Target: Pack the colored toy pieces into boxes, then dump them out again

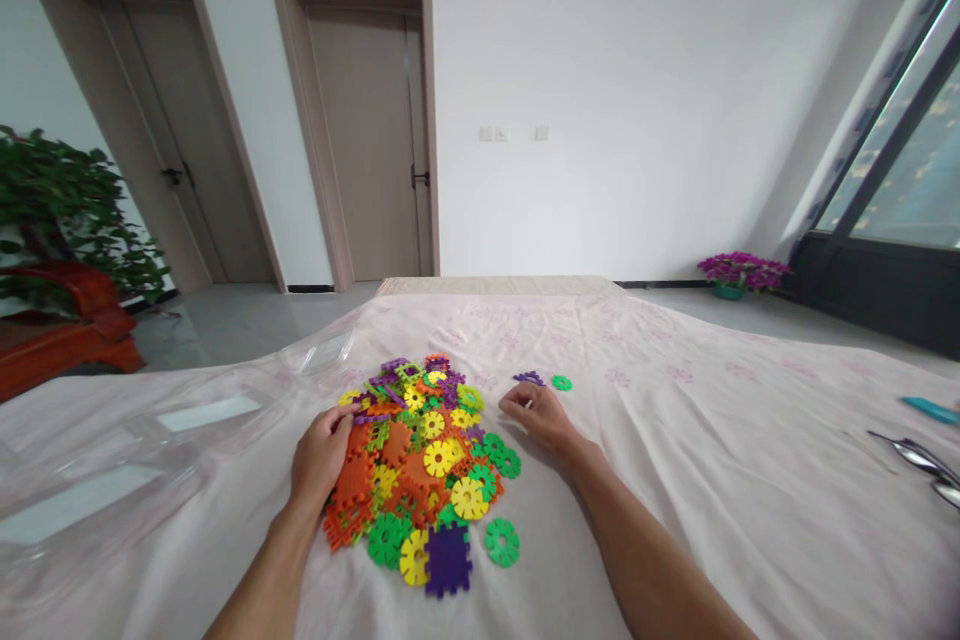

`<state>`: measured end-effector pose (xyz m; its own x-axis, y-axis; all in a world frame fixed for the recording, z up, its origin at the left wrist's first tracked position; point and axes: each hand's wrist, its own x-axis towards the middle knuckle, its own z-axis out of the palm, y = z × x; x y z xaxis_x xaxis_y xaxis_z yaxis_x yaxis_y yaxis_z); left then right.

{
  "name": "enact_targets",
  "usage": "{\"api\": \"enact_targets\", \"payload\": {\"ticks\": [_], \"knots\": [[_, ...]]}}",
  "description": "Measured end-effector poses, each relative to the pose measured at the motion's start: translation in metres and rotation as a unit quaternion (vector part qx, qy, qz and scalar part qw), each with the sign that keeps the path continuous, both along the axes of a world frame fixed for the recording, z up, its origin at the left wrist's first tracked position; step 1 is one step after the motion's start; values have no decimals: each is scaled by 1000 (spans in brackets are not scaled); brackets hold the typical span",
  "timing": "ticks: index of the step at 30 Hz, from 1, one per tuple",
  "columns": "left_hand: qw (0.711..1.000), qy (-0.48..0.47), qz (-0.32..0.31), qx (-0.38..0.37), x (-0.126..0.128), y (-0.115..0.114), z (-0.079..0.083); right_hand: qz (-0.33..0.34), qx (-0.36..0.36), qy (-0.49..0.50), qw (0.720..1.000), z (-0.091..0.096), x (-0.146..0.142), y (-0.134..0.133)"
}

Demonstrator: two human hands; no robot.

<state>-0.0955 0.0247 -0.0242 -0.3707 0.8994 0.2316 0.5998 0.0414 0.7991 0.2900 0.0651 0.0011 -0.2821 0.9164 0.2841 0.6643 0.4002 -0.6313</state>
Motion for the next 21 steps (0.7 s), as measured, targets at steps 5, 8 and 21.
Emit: {"api": "enact_targets", "payload": {"ticks": [5, 8, 21], "knots": [[1000, 3, 0, 0, 1, -1, 1, 159, -89, 0, 983, 1, -3, 2], [1000, 3, -1, 3, 1, -1, 1, 187, -62, -32, 980, 2, 1, 4], [1000, 8, -2, 4, -1, 1, 0, 133, -197, 144, 961, -2, 1, 1]]}}
